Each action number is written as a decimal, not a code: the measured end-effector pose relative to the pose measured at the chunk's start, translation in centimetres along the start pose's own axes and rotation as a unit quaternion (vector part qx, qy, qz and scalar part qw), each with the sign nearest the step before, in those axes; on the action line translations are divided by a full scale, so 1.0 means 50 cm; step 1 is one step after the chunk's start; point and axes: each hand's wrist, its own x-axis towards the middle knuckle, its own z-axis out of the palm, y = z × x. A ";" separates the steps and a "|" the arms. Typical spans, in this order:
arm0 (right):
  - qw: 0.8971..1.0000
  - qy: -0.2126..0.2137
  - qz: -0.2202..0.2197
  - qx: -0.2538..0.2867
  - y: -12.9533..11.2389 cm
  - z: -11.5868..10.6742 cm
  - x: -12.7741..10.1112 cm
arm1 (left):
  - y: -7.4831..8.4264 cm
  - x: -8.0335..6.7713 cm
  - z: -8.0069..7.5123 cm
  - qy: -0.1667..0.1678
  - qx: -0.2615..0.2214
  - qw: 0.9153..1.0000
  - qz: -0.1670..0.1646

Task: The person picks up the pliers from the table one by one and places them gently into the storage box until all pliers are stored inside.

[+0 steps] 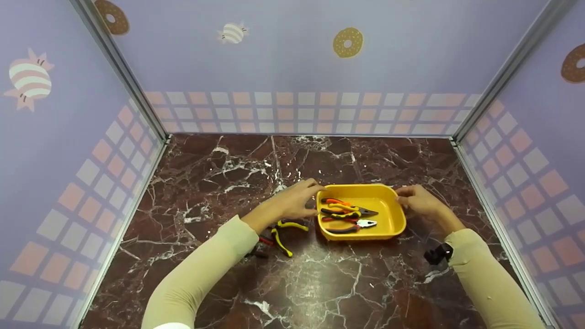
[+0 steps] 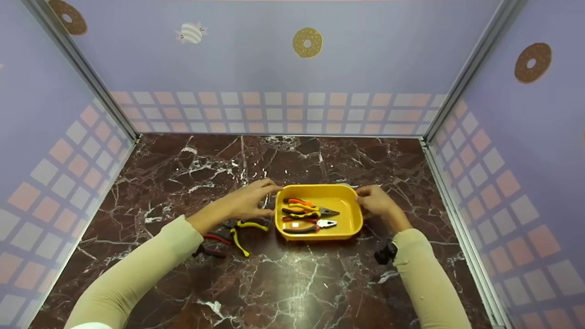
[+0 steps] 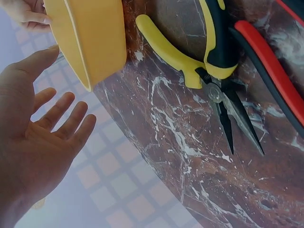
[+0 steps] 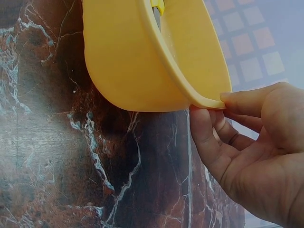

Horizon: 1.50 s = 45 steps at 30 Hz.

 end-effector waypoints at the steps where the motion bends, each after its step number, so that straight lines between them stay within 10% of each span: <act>1: 1.000 -0.001 0.000 0.003 -0.001 0.001 -0.001 | -0.001 -0.001 -0.001 -0.001 0.002 1.000 0.000; 32: 0.995 0.076 0.025 -0.063 -0.026 0.035 -0.019 | -0.026 -0.039 0.011 -0.014 0.012 0.999 -0.031; 45: 0.999 0.002 0.025 -0.028 -0.039 0.036 -0.052 | -0.040 -0.056 0.015 -0.021 0.023 0.999 -0.039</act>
